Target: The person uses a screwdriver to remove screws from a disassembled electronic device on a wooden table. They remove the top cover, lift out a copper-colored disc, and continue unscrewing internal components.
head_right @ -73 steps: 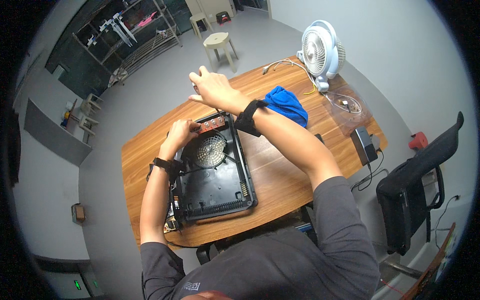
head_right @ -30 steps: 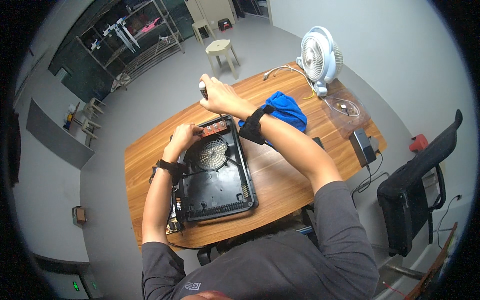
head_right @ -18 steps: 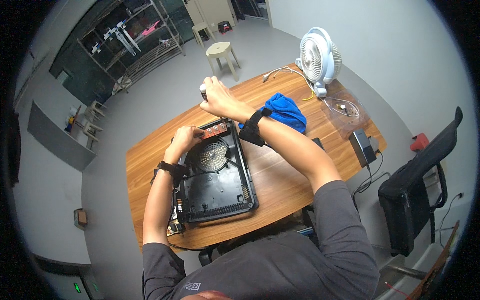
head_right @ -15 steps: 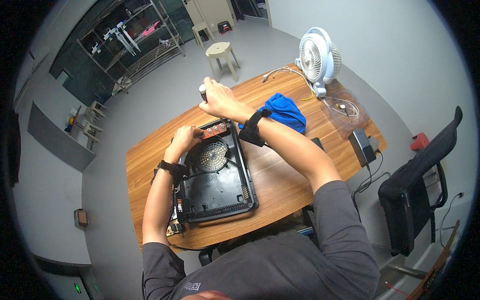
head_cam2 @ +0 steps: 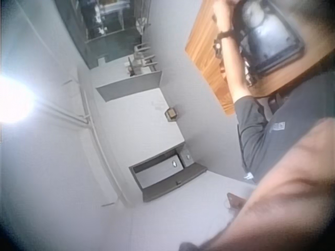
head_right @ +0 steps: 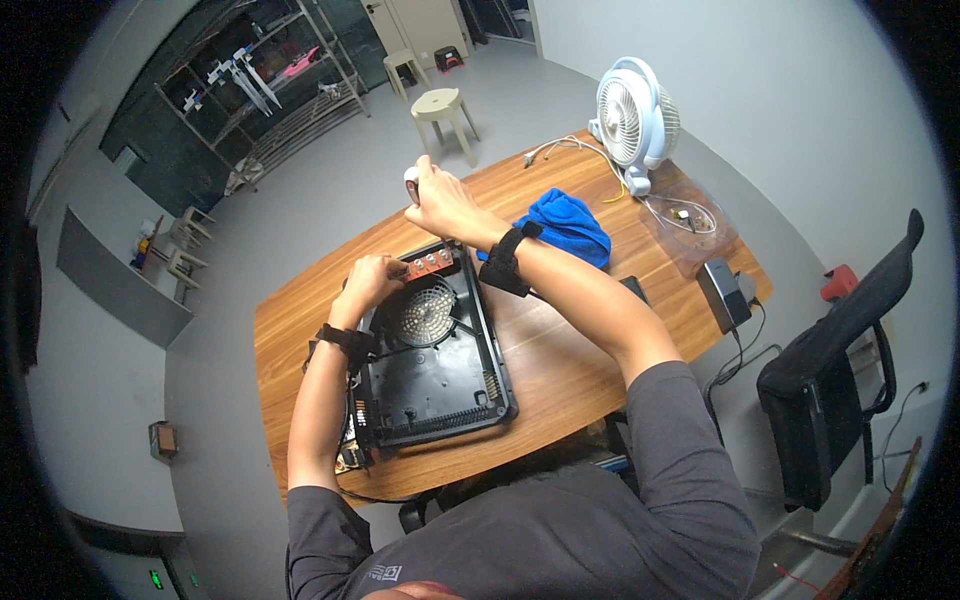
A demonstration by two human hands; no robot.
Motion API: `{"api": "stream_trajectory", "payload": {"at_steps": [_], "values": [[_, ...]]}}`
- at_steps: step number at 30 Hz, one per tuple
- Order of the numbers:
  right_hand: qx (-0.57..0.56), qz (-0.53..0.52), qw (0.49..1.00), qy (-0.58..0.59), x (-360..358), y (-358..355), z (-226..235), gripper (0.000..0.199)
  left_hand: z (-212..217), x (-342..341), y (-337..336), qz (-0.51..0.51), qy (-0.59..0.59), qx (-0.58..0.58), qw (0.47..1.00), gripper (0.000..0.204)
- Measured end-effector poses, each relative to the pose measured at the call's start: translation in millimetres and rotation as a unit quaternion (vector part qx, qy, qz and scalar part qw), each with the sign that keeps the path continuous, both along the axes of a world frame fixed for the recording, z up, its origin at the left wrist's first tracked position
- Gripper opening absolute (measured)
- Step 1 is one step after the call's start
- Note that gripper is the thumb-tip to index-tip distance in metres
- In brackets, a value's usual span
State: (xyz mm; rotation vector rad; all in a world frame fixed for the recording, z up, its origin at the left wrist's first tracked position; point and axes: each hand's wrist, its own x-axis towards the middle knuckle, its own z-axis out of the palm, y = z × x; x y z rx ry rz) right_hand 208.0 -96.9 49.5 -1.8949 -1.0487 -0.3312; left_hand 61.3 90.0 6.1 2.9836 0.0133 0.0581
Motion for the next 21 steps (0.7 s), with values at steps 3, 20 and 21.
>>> {"api": "stream_trajectory", "payload": {"at_steps": [3,20,21], "values": [[0.007,0.002,0.998,-0.056,1.7,-0.3,-3.2,0.042,0.2,0.9,-1.1,0.001,0.005,-0.008,1.0,0.036],[-0.037,0.014,0.999,-0.008,4.5,2.3,-4.3,0.054,3.3,0.4,-4.8,-0.008,-0.011,0.006,1.0,0.035],[-0.031,0.009,0.999,-0.005,5.6,2.2,-5.5,0.053,3.0,0.5,-5.3,-0.008,-0.01,0.004,1.0,0.035]]}}
